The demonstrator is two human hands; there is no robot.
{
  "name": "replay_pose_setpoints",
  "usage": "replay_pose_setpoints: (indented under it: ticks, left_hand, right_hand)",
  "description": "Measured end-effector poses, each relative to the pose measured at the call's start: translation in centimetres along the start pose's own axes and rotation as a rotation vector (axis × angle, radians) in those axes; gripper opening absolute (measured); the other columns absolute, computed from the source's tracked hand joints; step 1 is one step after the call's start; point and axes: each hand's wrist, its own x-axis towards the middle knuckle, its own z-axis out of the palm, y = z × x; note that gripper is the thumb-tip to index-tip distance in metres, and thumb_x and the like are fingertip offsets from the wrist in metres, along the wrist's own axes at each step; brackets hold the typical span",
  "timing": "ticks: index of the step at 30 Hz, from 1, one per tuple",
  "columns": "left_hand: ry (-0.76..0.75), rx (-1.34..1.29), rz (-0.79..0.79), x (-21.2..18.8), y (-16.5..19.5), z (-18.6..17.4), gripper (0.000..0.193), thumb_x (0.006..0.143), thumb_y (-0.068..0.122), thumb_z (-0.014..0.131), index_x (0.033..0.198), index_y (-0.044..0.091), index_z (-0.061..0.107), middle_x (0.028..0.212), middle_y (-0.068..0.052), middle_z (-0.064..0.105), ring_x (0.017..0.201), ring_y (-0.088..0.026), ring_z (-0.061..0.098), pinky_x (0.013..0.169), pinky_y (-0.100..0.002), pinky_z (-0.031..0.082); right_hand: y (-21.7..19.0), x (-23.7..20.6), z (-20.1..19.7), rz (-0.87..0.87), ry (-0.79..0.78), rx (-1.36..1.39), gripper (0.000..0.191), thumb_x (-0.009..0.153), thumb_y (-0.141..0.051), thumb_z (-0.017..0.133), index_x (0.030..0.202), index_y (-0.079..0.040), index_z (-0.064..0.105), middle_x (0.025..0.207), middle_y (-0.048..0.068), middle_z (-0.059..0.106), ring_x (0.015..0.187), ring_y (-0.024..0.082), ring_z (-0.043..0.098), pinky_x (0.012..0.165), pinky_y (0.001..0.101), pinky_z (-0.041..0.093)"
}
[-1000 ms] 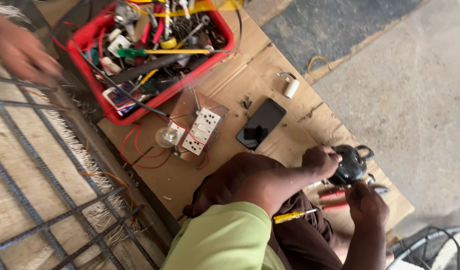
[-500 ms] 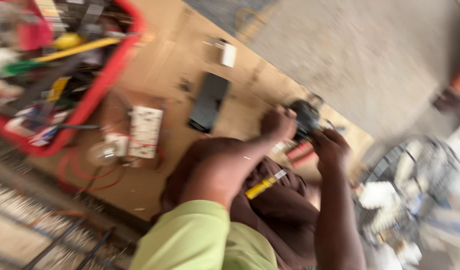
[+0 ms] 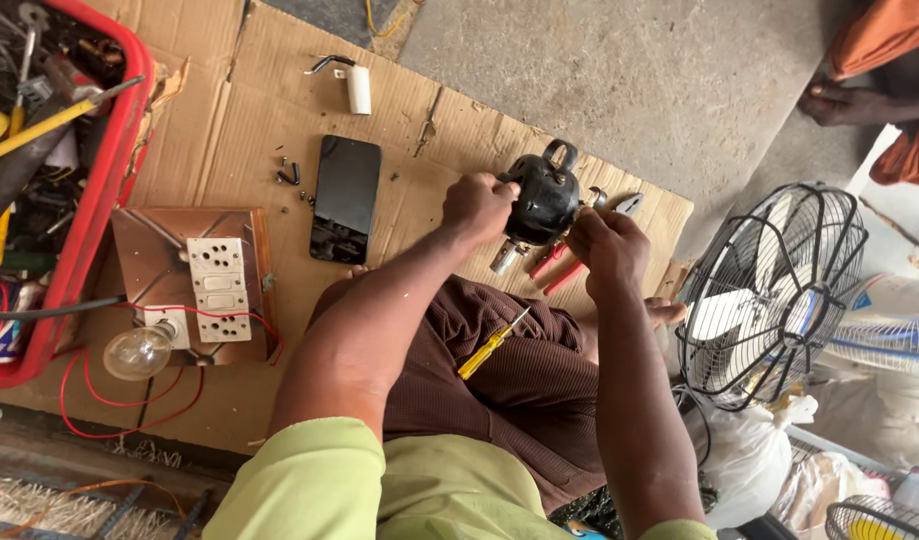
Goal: The person disassembles a small electrical motor using pliers and a screwdriver. They remove the outer casing, separate the internal components, and place the parts on a cardboard sheet.
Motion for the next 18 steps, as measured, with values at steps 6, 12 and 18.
replay_pose_setpoints:
  ticks: [6, 12, 18]
  left_hand:
    - [0.091, -0.033, 0.157, 0.0, -0.9, 0.5, 0.032, 0.091, 0.036, 0.069, 0.097, 0.005, 0.078, 0.087, -0.016, 0.077, 0.083, -0.03, 0.075, 0.078, -0.042, 0.058]
    - [0.073, -0.057, 0.117, 0.0, -1.0, 0.6, 0.03, 0.092, 0.033, 0.069, 0.096, 0.005, 0.077, 0.086, -0.015, 0.078, 0.08, -0.027, 0.076, 0.077, -0.041, 0.059]
    - [0.04, -0.065, 0.089, -0.1, -1.0, 0.6, 0.028, 0.094, 0.031, 0.067, 0.096, 0.005, 0.075, 0.084, -0.012, 0.077, 0.078, -0.023, 0.076, 0.074, -0.039, 0.06]
  right_hand:
    - [0.6, 1.2, -0.7, -0.001, -0.093, 0.009, 0.028, 0.09, 0.004, 0.071, 0.116, 0.01, 0.065, 0.106, 0.019, 0.071, 0.092, 0.027, 0.075, 0.083, 0.036, 0.064]
    - [1.0, 1.3, -1.3, -0.07, -0.126, 0.013, 0.037, 0.082, 0.009, 0.069, 0.118, 0.005, 0.063, 0.11, 0.016, 0.074, 0.092, 0.024, 0.076, 0.082, 0.0331, 0.069]
    - [0.5, 0.9, -1.0, 0.13, 0.015, -0.218, 0.023, 0.096, -0.018, 0.072, 0.106, 0.002, 0.069, 0.092, 0.013, 0.073, 0.072, 0.02, 0.072, 0.07, 0.0348, 0.067]
